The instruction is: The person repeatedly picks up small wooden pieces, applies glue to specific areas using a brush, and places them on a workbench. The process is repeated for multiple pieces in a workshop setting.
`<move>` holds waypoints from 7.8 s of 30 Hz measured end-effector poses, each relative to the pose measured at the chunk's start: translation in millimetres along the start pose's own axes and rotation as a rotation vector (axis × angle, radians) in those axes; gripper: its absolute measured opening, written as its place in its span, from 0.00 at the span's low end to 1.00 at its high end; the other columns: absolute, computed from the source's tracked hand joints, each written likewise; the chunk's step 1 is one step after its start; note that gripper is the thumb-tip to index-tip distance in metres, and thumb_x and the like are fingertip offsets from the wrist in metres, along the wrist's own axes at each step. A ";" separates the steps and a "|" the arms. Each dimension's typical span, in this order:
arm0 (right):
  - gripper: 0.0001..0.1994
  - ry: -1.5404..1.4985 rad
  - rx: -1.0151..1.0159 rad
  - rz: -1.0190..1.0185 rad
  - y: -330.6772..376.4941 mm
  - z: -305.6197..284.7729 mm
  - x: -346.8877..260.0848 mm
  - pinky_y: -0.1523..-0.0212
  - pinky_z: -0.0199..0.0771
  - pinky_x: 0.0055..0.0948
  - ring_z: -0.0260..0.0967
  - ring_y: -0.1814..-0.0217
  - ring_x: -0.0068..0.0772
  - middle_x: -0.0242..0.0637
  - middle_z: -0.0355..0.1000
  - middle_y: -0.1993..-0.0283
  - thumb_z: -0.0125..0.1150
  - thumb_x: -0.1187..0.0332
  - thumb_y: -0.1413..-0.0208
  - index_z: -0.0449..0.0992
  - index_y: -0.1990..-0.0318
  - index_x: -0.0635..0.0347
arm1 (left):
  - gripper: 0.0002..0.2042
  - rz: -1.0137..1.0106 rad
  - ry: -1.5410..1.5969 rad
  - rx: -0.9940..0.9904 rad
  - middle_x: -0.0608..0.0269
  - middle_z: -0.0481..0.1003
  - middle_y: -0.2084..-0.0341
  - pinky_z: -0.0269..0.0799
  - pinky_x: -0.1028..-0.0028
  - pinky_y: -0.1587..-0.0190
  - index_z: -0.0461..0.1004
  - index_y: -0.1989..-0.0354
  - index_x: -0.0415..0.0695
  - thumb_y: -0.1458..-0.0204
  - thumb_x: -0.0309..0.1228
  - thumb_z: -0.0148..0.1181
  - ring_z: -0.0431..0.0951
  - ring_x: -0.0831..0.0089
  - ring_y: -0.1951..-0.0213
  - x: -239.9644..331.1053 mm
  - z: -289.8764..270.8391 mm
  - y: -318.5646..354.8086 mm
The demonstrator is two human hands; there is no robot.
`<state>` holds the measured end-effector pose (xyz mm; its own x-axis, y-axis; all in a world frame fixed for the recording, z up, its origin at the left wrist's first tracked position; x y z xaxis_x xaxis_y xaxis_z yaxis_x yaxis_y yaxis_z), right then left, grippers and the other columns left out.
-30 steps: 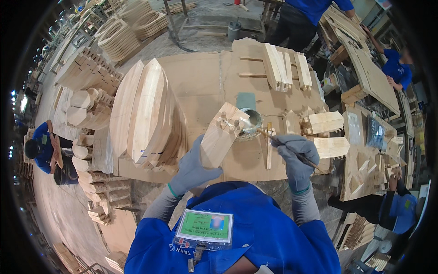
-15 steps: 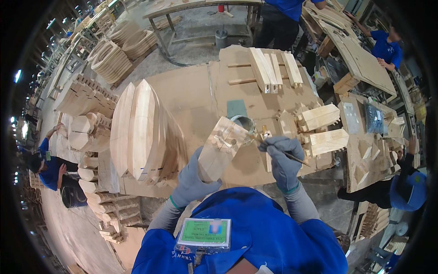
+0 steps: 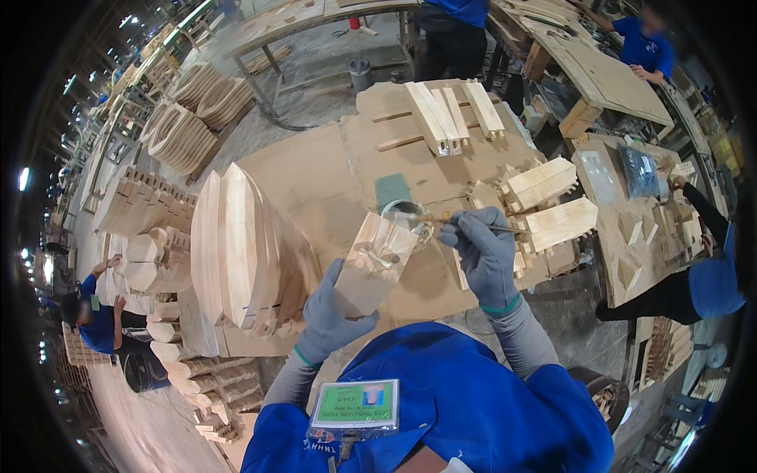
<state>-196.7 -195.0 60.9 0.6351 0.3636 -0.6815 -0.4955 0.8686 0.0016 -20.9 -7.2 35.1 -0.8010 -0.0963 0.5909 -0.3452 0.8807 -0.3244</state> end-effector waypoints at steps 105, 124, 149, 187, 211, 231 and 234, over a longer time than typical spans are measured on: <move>0.09 0.151 -0.095 0.494 -70.9 -63.8 20.1 0.67 0.79 0.22 0.73 0.66 0.28 0.41 0.72 0.67 0.54 0.70 0.41 0.72 0.60 0.68 | 0.35 -0.018 -0.462 -0.139 0.46 0.71 0.54 0.67 0.62 0.50 0.62 0.46 0.35 0.68 0.30 0.67 0.73 0.53 0.53 0.8 8.4 -13.4; 0.05 0.396 -0.281 0.619 -68.3 -42.9 -0.7 0.62 0.82 0.27 0.76 0.66 0.31 0.43 0.74 0.67 0.63 0.78 0.52 0.71 0.71 0.65 | 0.35 -0.022 -0.485 -0.206 0.44 0.69 0.51 0.66 0.61 0.46 0.62 0.46 0.33 0.69 0.28 0.66 0.71 0.51 0.50 19.8 2.1 -3.8; 0.07 0.388 -0.348 0.615 -43.2 -43.3 -23.1 0.59 0.82 0.31 0.76 0.61 0.33 0.44 0.74 0.67 0.64 0.82 0.56 0.70 0.73 0.65 | 0.37 0.064 -0.457 -0.184 0.45 0.69 0.51 0.67 0.61 0.49 0.60 0.44 0.34 0.68 0.29 0.68 0.72 0.51 0.52 19.1 -8.6 -3.1; 0.09 0.535 -0.606 0.476 -52.0 -12.5 -34.8 0.61 0.79 0.30 0.76 0.64 0.33 0.46 0.75 0.67 0.65 0.84 0.61 0.70 0.75 0.66 | 0.47 -0.669 1.067 -1.054 0.49 0.71 0.51 0.70 0.63 0.48 0.56 0.39 0.35 0.74 0.28 0.74 0.76 0.63 0.53 -55.0 -21.2 -4.9; 0.04 0.344 -0.265 0.264 -26.0 -0.8 -30.2 0.64 0.82 0.27 0.76 0.67 0.34 0.48 0.73 0.67 0.59 0.83 0.53 0.69 0.73 0.68 | 0.48 -0.719 1.284 -0.842 0.44 0.69 0.50 0.68 0.57 0.45 0.54 0.37 0.36 0.73 0.26 0.72 0.74 0.57 0.50 -44.7 -22.7 -26.4; 0.04 0.092 -0.252 -0.007 12.7 1.2 27.4 0.51 0.77 0.34 0.73 0.55 0.38 0.50 0.70 0.61 0.50 0.85 0.48 0.66 0.69 0.66 | 0.45 -0.550 1.331 -0.572 0.47 0.69 0.48 0.62 0.56 0.40 0.57 0.39 0.36 0.74 0.22 0.69 0.71 0.56 0.46 -47.3 -9.3 -43.8; 0.05 0.206 -0.307 -0.101 21.1 11.8 18.6 0.51 0.77 0.35 0.73 0.56 0.39 0.52 0.71 0.62 0.51 0.86 0.49 0.65 0.69 0.66 | 0.45 -0.513 1.279 -0.577 0.49 0.69 0.48 0.62 0.58 0.39 0.57 0.38 0.37 0.74 0.21 0.70 0.70 0.59 0.44 -52.2 -12.4 -45.1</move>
<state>-188.3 -166.0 56.9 0.5732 0.1789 -0.7996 -0.6108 0.7438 -0.2714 42.5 -36.1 28.1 0.4095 -0.2524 0.8767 0.0316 0.9643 0.2629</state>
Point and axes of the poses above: each hand's wrist, its own y-axis away from the middle knuckle, its own z-axis out of the palm, x = y × z, the point moved 1 cm from there along -y, towards the middle knuckle
